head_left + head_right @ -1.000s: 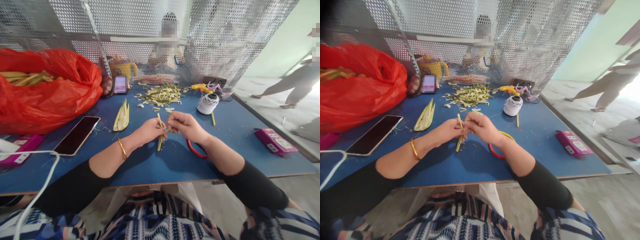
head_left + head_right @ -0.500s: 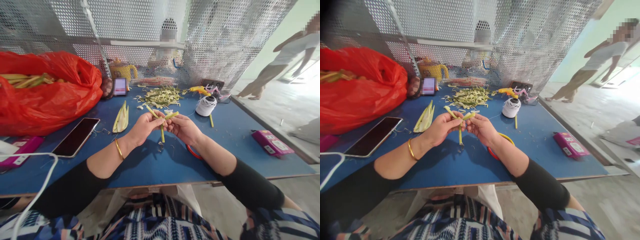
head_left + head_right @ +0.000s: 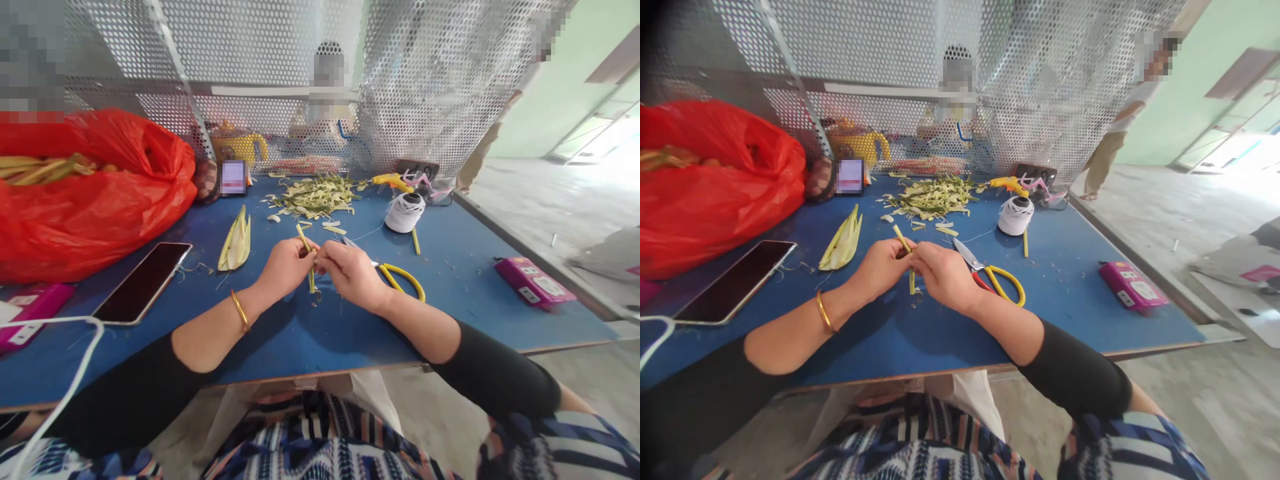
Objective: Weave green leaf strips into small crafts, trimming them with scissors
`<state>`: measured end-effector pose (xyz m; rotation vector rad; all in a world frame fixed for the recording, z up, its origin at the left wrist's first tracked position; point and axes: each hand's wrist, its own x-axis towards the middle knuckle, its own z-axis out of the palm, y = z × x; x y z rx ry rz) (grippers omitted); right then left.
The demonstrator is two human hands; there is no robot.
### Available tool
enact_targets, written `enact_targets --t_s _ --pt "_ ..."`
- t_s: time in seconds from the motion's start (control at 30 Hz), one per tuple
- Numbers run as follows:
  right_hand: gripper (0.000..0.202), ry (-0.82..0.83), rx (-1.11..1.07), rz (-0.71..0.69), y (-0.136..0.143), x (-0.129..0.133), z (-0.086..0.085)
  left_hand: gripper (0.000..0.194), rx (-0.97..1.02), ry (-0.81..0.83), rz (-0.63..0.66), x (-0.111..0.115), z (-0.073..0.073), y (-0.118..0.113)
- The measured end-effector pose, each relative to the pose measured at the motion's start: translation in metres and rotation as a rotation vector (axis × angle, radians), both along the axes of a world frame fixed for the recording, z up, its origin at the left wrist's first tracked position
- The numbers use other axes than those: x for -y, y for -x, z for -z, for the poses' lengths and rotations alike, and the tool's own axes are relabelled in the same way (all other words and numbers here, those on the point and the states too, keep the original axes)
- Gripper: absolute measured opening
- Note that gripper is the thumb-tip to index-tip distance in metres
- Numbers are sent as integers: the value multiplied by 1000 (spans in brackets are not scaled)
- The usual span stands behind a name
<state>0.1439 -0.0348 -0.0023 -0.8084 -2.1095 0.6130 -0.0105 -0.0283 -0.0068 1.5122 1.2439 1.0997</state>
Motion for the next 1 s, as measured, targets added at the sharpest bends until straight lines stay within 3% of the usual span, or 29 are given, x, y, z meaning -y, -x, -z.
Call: enact_targets --t_s 0.23,0.37,0.47,0.6,0.77,0.9,1.0 --pt "19 248 -161 -14 -10 -15 -9 5 -146 22 290 2 -5 6" --pt "20 412 -224 -56 -15 -24 -15 17 49 144 469 9 -8 4" --pt "25 494 -263 -18 -18 -29 -14 25 193 167 498 11 -14 3" --pt "26 557 -235 25 -17 -34 -4 19 290 108 430 10 -19 4" --pt "18 535 -46 19 -10 -30 3 12 367 92 155 2 -13 4" --pt "19 267 111 38 -7 -16 0 5 310 86 -68 -4 -6 4" --pt "18 -27 109 57 -4 -7 -2 5 255 75 -116 -6 -2 3"
